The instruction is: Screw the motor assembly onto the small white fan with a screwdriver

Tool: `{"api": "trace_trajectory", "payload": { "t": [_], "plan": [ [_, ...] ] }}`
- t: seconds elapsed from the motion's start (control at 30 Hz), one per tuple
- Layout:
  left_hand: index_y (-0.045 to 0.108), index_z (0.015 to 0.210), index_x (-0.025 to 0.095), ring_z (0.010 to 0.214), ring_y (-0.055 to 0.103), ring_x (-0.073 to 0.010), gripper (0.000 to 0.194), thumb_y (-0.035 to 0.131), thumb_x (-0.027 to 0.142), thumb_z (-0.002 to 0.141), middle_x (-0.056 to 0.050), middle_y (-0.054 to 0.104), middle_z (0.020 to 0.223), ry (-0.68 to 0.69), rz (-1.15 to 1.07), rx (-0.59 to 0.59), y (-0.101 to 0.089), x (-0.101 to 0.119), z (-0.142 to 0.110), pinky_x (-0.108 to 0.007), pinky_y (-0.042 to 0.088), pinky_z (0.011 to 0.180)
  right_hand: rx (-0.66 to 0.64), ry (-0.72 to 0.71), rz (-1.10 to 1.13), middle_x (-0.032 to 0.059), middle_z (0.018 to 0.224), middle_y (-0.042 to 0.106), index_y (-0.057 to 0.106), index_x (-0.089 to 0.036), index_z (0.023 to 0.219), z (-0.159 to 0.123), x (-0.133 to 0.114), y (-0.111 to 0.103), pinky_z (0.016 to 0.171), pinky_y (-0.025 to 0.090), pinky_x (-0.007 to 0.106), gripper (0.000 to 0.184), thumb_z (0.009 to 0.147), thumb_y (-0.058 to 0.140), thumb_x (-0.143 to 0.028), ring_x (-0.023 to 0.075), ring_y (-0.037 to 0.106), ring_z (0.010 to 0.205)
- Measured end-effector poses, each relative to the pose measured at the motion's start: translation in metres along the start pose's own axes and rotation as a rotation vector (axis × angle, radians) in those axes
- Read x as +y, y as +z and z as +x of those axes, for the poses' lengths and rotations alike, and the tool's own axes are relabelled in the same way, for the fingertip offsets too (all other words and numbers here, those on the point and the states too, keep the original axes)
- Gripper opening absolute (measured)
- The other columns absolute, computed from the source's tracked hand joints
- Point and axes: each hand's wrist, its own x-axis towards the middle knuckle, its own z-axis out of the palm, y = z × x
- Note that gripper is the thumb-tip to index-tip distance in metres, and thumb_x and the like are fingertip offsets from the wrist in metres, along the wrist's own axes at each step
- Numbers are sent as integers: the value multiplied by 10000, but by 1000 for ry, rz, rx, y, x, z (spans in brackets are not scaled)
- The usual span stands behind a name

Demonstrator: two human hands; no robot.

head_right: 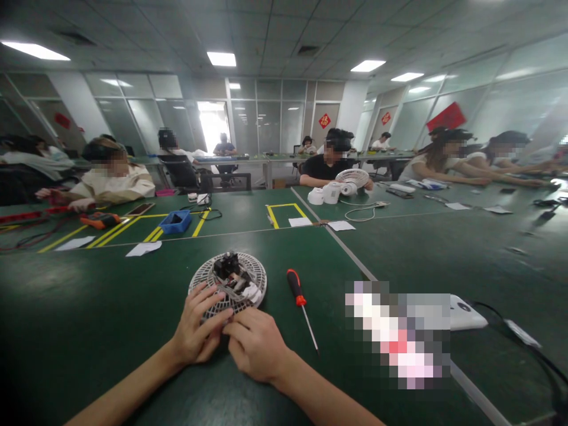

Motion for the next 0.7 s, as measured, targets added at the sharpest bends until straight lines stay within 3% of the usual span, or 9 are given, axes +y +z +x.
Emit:
{"api": "trace_trajectory", "payload": {
  "t": [0.1,0.27,0.53,0.7],
  "plan": [
    [632,1182,148,1304,513,-328,402,516,113,799,-158,597,1263,10,-40,-14,1,2,1,-602,414,1106,7,85,42,79,908,730,689,-184,932,0,2,-2,725,545,296,227,899,489,-81,197,657,790],
    [649,1146,135,1179,590,-282,363,619,97,786,-131,679,1135,-9,-46,-21,5,7,8,-485,486,1021,-11,132,57,80,970,733,704,-185,927,-2,7,-5,766,549,288,247,919,485,-71,193,678,840],
    [658,1178,108,1065,628,-244,339,654,104,838,-92,743,1076,1,14,-72,9,12,6,-438,431,1016,-38,204,122,86,983,732,699,-184,947,-5,11,-4,803,552,294,265,929,463,-65,197,682,869],
    [676,1125,141,967,638,-216,302,677,114,824,-63,757,1012,-74,48,-60,12,13,6,-421,431,973,-26,248,171,67,942,726,691,-201,950,-4,14,3,810,546,284,273,942,453,-68,187,676,864]
  ]
}}
